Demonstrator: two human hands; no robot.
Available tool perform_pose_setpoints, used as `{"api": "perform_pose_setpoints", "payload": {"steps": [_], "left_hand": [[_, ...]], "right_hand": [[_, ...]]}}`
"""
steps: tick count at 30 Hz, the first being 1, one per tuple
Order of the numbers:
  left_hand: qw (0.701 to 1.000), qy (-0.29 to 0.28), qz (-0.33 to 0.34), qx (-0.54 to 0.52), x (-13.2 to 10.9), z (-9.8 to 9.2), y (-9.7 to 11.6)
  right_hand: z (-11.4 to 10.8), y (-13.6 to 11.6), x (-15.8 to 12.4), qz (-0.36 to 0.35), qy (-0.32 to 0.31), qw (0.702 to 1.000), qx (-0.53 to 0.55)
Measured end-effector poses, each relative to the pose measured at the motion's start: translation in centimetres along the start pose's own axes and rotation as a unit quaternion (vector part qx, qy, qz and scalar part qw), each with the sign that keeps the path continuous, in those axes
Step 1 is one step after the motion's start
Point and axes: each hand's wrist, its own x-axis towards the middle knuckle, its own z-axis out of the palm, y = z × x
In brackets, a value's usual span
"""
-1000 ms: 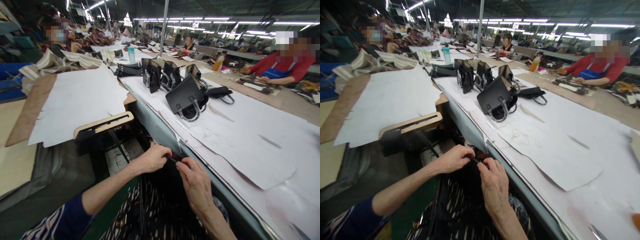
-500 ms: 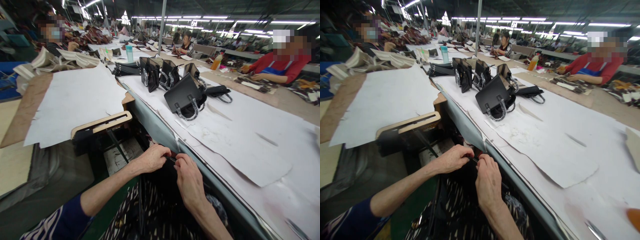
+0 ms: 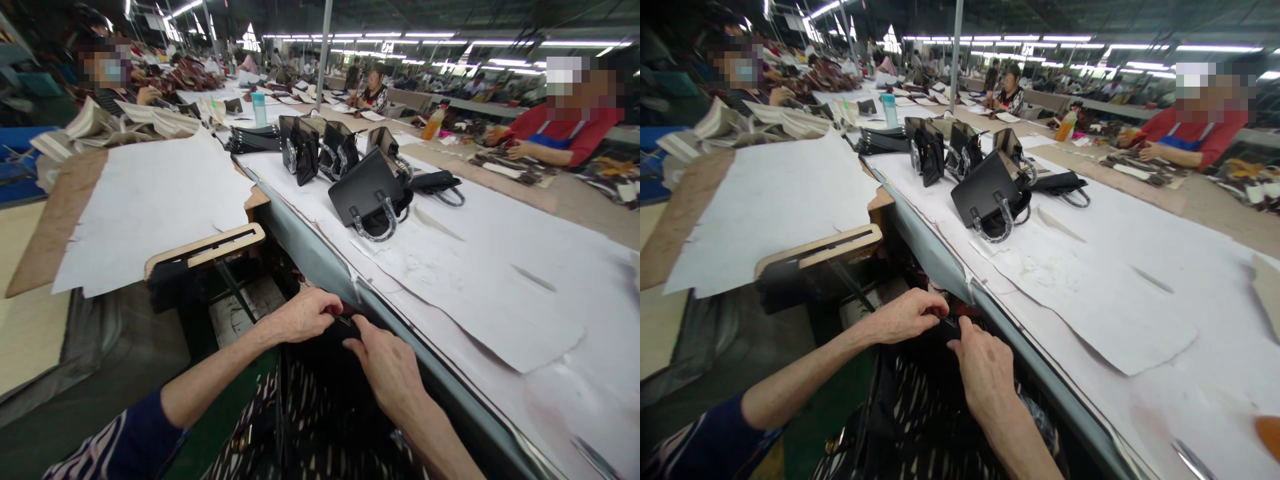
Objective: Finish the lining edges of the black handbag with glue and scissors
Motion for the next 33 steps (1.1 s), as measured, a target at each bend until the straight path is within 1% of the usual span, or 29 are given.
{"api": "perform_pose_setpoints", "payload": {"steps": [2,3,6,9,12,15,19,22,23,24,25,26,27,28,30,33], "left_hand": [[0.999,0.002,-0.011,-0.042,-0.3,-0.7,0.1],[0.998,0.015,-0.020,-0.059,-0.6,-1.2,0.2],[0.992,0.067,-0.064,-0.087,-2.3,-2.4,0.3],[0.982,0.085,-0.114,-0.120,-5.1,-2.6,0.3],[0.973,0.095,-0.165,-0.134,-7.7,-1.8,0.5],[0.965,0.119,-0.211,-0.096,-8.8,-0.3,1.1],[0.959,0.152,-0.225,-0.077,-8.0,1.5,2.0],[0.960,0.164,-0.217,-0.062,-7.3,1.8,1.6],[0.966,0.154,-0.200,-0.058,-7.2,1.6,1.2],[0.973,0.129,-0.179,-0.064,-7.2,1.3,0.8],[0.980,0.090,-0.154,-0.081,-7.3,0.8,0.4],[0.984,0.040,-0.134,-0.109,-7.3,0.3,-0.1],[0.984,-0.002,-0.121,-0.134,-7.4,-0.2,-0.5],[0.982,-0.030,-0.108,-0.149,-7.4,-0.7,-0.8],[0.983,-0.053,-0.097,-0.148,-7.2,-1.2,-1.3],[0.986,-0.071,-0.097,-0.112,-6.4,-1.0,-1.5]], "right_hand": [[-0.7,0.1,0.0,-0.002,-0.057,0.998,-0.030],[-1.0,0.1,0.0,-0.008,-0.073,0.997,-0.028],[-1.5,0.2,-0.2,-0.028,-0.093,0.995,0.002],[-1.7,0.2,-0.6,-0.020,-0.100,0.995,0.015],[-1.7,0.0,-1.1,-0.014,-0.107,0.994,0.017],[-1.7,-0.3,-1.7,-0.017,-0.111,0.994,0.008],[-1.9,-0.5,-2.6,-0.020,-0.097,0.995,-0.021],[-2.5,0.0,-3.5,-0.004,-0.104,0.994,-0.033],[-2.7,0.3,-3.9,0.003,-0.108,0.994,-0.030],[-3.1,0.8,-4.2,0.008,-0.112,0.993,-0.023],[-3.4,1.3,-4.5,0.011,-0.112,0.994,-0.013],[-3.7,1.9,-4.7,0.013,-0.112,0.994,-0.003],[-3.9,2.4,-5.0,0.013,-0.111,0.994,0.006],[-4.0,2.8,-5.1,0.013,-0.112,0.994,0.015],[-3.9,3.5,-5.4,0.009,-0.114,0.993,0.028],[-3.1,3.8,-5.6,0.010,-0.105,0.994,0.038]]}}
